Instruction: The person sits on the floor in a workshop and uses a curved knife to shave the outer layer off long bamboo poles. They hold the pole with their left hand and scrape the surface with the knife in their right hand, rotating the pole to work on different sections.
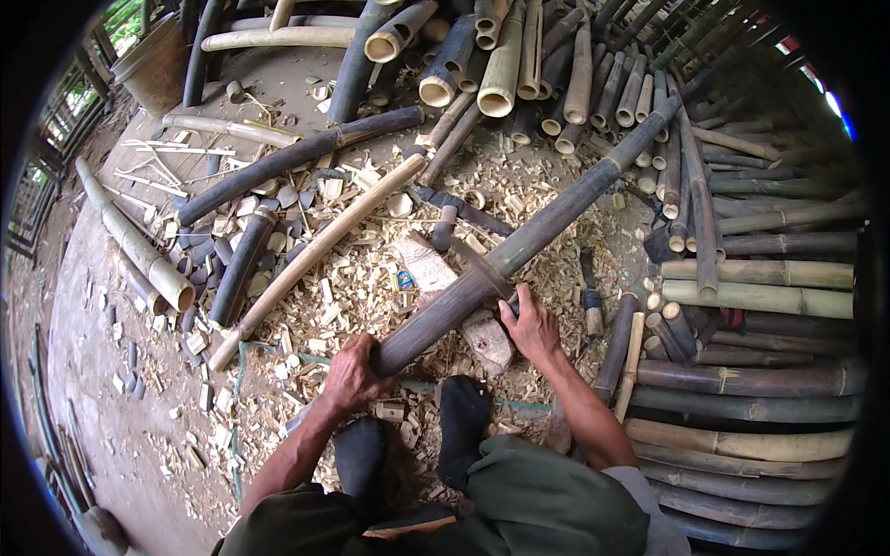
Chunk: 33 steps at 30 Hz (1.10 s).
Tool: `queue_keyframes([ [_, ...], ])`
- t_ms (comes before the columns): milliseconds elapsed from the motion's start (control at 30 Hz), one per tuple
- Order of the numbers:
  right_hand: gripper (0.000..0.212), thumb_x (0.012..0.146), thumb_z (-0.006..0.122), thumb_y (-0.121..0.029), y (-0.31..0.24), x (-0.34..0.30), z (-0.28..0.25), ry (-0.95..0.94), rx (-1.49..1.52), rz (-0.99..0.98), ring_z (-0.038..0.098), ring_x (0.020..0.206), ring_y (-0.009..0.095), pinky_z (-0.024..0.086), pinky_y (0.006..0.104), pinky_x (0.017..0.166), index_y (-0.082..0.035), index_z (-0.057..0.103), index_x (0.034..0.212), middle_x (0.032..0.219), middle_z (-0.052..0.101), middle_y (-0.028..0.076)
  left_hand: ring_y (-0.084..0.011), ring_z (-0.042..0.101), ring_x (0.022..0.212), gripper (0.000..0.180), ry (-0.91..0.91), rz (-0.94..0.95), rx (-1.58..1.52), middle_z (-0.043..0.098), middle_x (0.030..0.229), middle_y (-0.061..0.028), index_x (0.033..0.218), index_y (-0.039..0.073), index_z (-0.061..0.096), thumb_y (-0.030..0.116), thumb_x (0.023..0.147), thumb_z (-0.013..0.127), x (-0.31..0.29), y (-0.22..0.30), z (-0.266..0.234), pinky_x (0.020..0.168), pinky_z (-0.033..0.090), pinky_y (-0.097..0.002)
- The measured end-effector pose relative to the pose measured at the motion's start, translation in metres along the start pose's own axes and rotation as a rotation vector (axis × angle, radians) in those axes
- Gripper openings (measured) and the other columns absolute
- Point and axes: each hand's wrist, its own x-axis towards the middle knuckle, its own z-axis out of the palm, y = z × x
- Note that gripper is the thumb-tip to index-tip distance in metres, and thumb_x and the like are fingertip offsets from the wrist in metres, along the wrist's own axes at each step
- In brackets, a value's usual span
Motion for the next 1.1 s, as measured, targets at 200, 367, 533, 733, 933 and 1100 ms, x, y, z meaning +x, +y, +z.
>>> queue_keyframes([
  [200, 0.039, 0.108, 0.056, -0.04, -0.023, 0.002, 0.0, 0.018, 0.051, 0.157, 0.072, 0.071, 0.039, 0.055, 0.0536, 0.054, -0.004, 0.053, 0.121, 0.08, 0.067, 0.021, -0.0378, 0.068, 0.088, 0.063, -0.052, -0.016, -0.063, 0.067, 0.098, -0.0224, 0.117, -0.002, 0.062, 0.033, 0.07, 0.087, -0.008, -0.005, -0.009, 0.083, 0.055, -0.0469],
  [367, 0.041, 0.11, 0.052, -0.043, -0.014, -0.01, -0.01, -0.264, -0.069, -0.072, 0.069, 0.062, 0.032, 0.056, 0.0479, 0.054, -0.005, 0.052, 0.126, 0.077, 0.066, 0.015, -0.0369, 0.062, 0.106, 0.077, 0.105, -0.058, 0.346, 0.064, 0.111, -0.023, 0.134, -0.005, 0.05, 0.031, 0.074, 0.084, -0.019, 0.023, 0.017, 0.098, 0.053, -0.0461],
  [533, 0.034, 0.11, 0.053, -0.041, -0.001, 0.009, -0.005, -0.062, 0.131, 0.286, 0.065, 0.06, 0.026, 0.053, 0.0426, 0.048, -0.007, 0.052, 0.116, 0.08, 0.065, 0.013, -0.0391, 0.06, 0.117, 0.073, 0.189, -0.043, 0.345, 0.059, 0.117, -0.0215, 0.123, 0.0, 0.052, 0.042, 0.076, 0.089, -0.006, 0.026, 0.031, 0.101, 0.051, -0.0486],
  [733, 0.038, 0.113, 0.045, -0.043, 0.011, 0.007, -0.002, 0.058, 0.037, 0.062, 0.061, 0.055, 0.018, 0.048, 0.033, 0.039, -0.006, 0.049, 0.115, 0.068, 0.058, 0.006, -0.0407, 0.067, 0.103, 0.058, 0.074, -0.068, 0.215, 0.065, 0.107, -0.0218, 0.115, 0.001, 0.059, 0.037, 0.079, 0.088, -0.001, 0.011, 0.02, 0.088, 0.056, -0.0515],
  [933, 0.039, 0.114, 0.044, -0.046, -0.004, -0.013, 0.003, -0.018, -0.312, -0.454, 0.058, 0.054, 0.018, 0.042, 0.0314, 0.037, -0.007, 0.047, 0.11, 0.068, 0.057, 0.008, -0.0418, 0.07, 0.099, 0.06, -0.093, -0.182, 0.006, 0.068, 0.105, -0.0226, 0.112, -0.001, 0.064, 0.034, 0.071, 0.089, 0.002, 0.025, -0.005, 0.088, 0.056, -0.0514],
  [1100, 0.038, 0.113, 0.044, -0.047, 0.021, 0.025, -0.039, 0.145, 0.122, 0.235, 0.053, 0.05, 0.015, 0.042, 0.0299, 0.038, -0.009, 0.044, 0.109, 0.071, 0.057, 0.005, -0.0402, 0.069, 0.098, 0.059, -0.091, -0.036, 0.044, 0.068, 0.106, -0.0239, 0.109, -0.003, 0.07, 0.035, 0.069, 0.09, 0.015, 0.018, -0.012, 0.093, 0.055, -0.0498],
])
